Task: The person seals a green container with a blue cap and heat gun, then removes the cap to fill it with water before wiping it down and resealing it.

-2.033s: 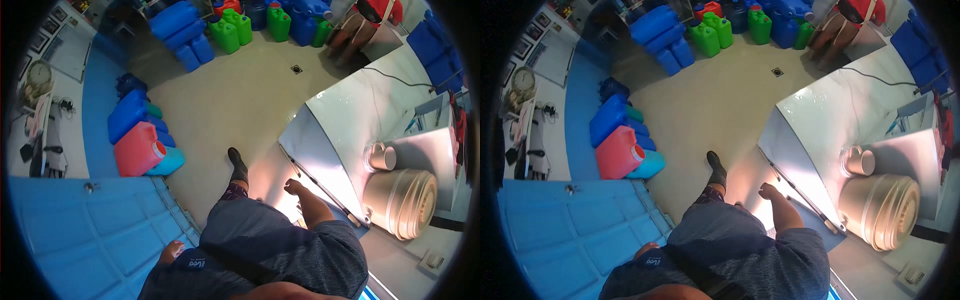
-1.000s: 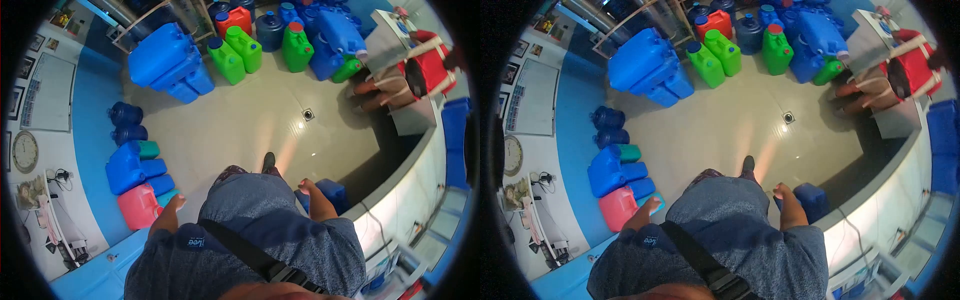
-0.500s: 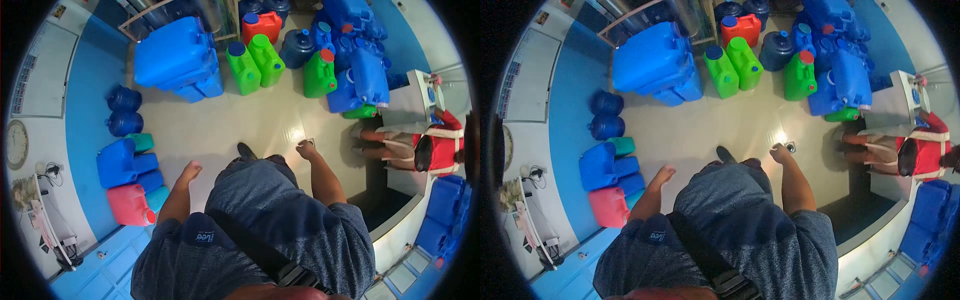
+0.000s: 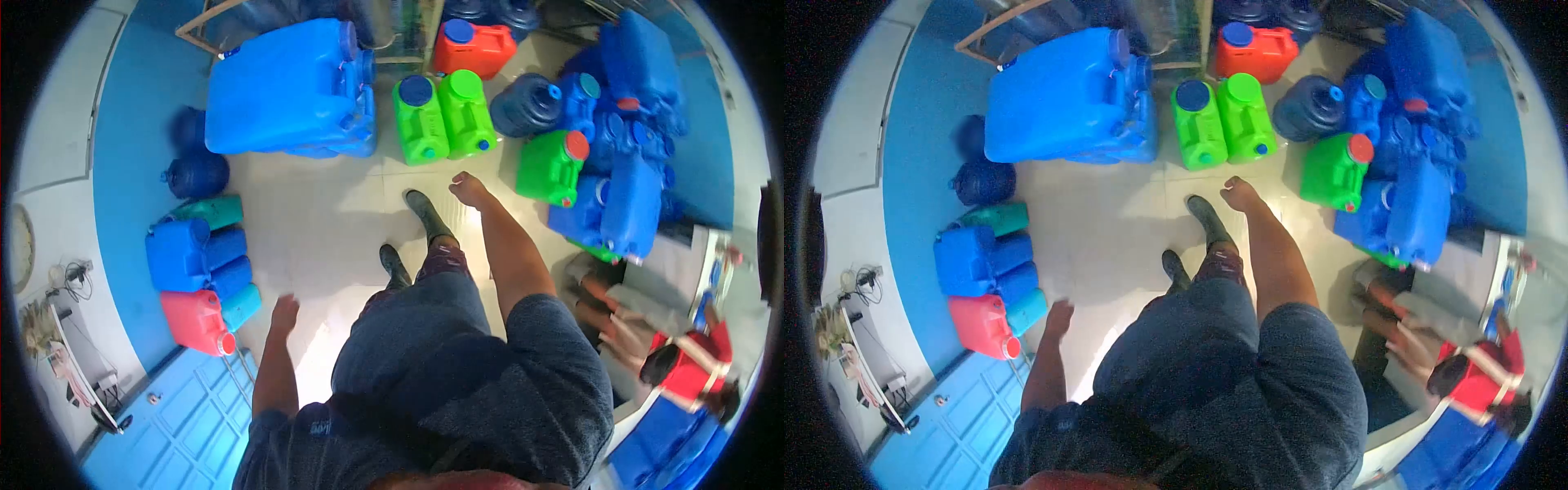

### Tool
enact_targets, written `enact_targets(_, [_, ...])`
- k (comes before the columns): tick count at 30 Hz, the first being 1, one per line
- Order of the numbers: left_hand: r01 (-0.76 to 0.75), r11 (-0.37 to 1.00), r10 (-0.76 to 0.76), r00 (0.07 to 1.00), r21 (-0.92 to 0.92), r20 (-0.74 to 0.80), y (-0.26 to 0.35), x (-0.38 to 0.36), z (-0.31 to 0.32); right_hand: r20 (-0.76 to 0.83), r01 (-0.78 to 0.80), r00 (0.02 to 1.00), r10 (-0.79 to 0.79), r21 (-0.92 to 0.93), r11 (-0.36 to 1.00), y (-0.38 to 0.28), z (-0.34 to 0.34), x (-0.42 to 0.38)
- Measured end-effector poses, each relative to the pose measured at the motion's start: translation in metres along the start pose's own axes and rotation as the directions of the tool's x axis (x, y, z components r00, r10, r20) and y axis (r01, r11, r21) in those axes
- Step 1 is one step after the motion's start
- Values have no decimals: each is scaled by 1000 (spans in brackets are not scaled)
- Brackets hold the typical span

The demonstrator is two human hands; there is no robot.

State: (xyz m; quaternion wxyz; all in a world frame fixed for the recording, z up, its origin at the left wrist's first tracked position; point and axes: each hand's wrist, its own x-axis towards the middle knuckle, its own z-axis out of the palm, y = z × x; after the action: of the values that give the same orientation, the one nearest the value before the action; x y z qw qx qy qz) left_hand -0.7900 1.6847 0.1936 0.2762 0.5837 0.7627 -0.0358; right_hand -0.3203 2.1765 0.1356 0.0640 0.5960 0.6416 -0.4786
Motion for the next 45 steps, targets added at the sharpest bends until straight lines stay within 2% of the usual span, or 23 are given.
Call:
enact_targets(2, [560, 727, -532, 825, -398, 190, 30, -66, -6, 51, 63, 997, -60, -57, 996, -2, -1, 72])
enact_targets(3, [696, 659, -612, 717, -285, 334, 42, -96, -9, 30, 51, 998, -49, -67, 996, -5, 1, 101])
enact_targets(4, [758, 502, -722, 633, -416, 281, 60, -137, 3, 11, 41, 999, -40, -76, 996, -9, 5, 128])
enact_targets(5, [793, 126, -788, 445, -596, 426, 84, -162, 1, 30, 58, 998, -55, -119, 991, -13, 4, 154])
enact_targets(6, [899, 95, -791, 329, -428, 516, 118, -179, -16, 23, 36, 999, -33, -151, 988, -13, 11, 182])
enact_targets(7, [841, -55, -732, 333, -539, 595, 128, -209, -6, 17, 21, 1000, -19, -145, 989, -18, 12, 204])
enact_targets(8, [886, -180, -735, 168, -427, 657, 161, -212, -21, 14, 6, 1000, -4, -143, 990, -22, 16, 223])
enact_targets(10, [906, -237, -708, 86, -351, 701, 209, -226, -33, -70, -2, 998, -8, -141, 990, -25, 28, 258])
enact_targets(12, [813, -515, -642, -157, -272, 750, 257, -227, -38, -120, 46, 992, -47, -13, 999, -15, 48, 292])
enact_targets(16, [730, -629, -479, -94, -267, 873, 326, -268, 9, -55, 11, 998, -13, -32, 999, -4, 87, 323])
enact_targets(18, [620, -725, -483, -145, -301, 864, 369, -261, 10, 17, -186, 983, 185, 72, 980, -40, 91, 287])
enact_targets(20, [527, -779, -458, -109, -339, 882, 398, -256, 23, 119, 157, 984, -131, -241, 958, -7, 131, 291])
enact_targets(22, [298, -860, -461, -105, -415, 881, 432, -260, 32, 251, 257, 940, -230, -78, 963, -6, 164, 256])
enact_targets(23, [495, -738, -574, -104, -458, 812, 452, -255, 43, 478, 360, 878, -20, -632, 686, -45, 169, 229])
enact_targets(24, [436, -724, -616, -59, -535, 786, 469, -253, 50, 232, 6, 972, 25, -131, 991, -48, 188, 180])
enact_targets(26, [339, -697, -671, -1, -631, 741, 510, -275, 121, 492, -225, 848, 197, -3, 974, -76, 198, 100])
enact_targets(27, [616, -485, -787, 3, -621, 617, 519, -244, 81, 507, -121, 854, 116, -23, 992, -74, 210, 69])
enact_targets(30, [443, -427, -864, 57, -788, 500, 532, -198, 9, 631, 203, 761, -151, -10, 979, -98, 218, -34])
enact_targets(33, [301, -328, -936, 23, -895, 351, 558, -201, -2, 924, 489, 242, -296, 147, 860, -160, 219, -128])
enact_targets(37, [425, -4, -971, -217, -905, -97, 596, -243, -47, 964, 680, -263, -48, 221, 699, -285, 198, -293])
enact_targets(41, [375, 123, -777, -539, -919, -324, 675, -319, -80, 656, 640, -729, 197, 550, 537, -337, 160, -498])
enact_targets(43, [605, 189, -550, -587, -774, -594, 719, -353, -91, 573, 633, -773, 272, 675, 379, -327, 122, -609])
enact_targets(45, [644, 192, -405, -636, -741, -657, 762, -371, -88, 274, 386, -902, 334, 858, 339, -295, 118, -692])
